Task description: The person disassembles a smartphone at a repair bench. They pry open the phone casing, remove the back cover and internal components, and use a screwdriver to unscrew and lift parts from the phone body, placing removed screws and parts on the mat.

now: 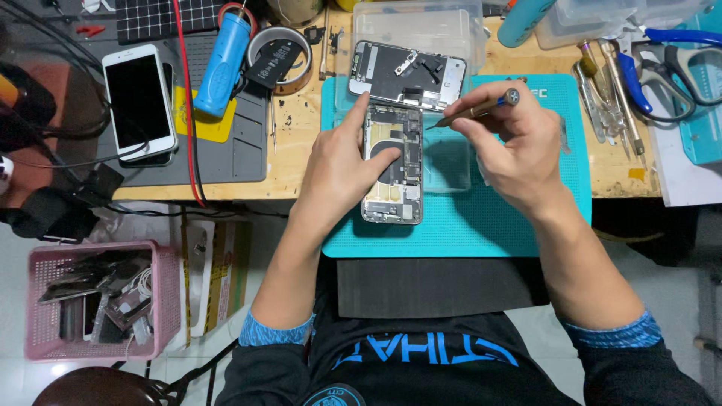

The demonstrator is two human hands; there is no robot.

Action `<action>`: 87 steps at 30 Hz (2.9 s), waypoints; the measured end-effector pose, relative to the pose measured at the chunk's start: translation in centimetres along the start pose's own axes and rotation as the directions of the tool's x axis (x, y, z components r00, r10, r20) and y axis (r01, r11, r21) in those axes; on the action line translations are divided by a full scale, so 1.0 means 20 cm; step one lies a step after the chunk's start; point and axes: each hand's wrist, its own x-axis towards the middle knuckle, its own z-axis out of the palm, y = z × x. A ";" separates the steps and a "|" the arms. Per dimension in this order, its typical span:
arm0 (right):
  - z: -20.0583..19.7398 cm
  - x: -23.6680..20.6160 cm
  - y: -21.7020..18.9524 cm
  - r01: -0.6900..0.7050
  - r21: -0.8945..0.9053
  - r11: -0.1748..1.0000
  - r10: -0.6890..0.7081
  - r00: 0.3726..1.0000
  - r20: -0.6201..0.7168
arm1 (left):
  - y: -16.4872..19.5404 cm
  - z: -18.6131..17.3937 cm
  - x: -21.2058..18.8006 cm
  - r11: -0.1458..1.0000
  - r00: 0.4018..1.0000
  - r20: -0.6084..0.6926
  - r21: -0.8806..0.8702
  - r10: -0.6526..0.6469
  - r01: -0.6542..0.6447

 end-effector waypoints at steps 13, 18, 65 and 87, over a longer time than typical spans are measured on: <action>0.07 0.02 0.01 0.189 -0.229 0.955 -0.183 0.982 0.046 | -0.08 0.06 0.01 0.962 0.953 -0.144 0.094 0.268 -0.257; 0.08 0.05 -0.02 0.216 -0.255 0.942 -0.204 0.976 0.071 | -0.09 0.06 0.01 0.959 0.946 -0.156 0.060 0.283 -0.277; 0.07 0.16 -0.10 0.322 -0.336 0.885 -0.304 0.947 0.104 | -0.04 0.11 0.03 0.810 0.794 -0.179 0.216 0.582 -0.545; 0.06 0.17 -0.06 0.315 -0.360 0.878 -0.292 0.949 0.118 | -0.05 0.13 0.10 0.813 0.774 -0.253 0.130 0.581 -0.568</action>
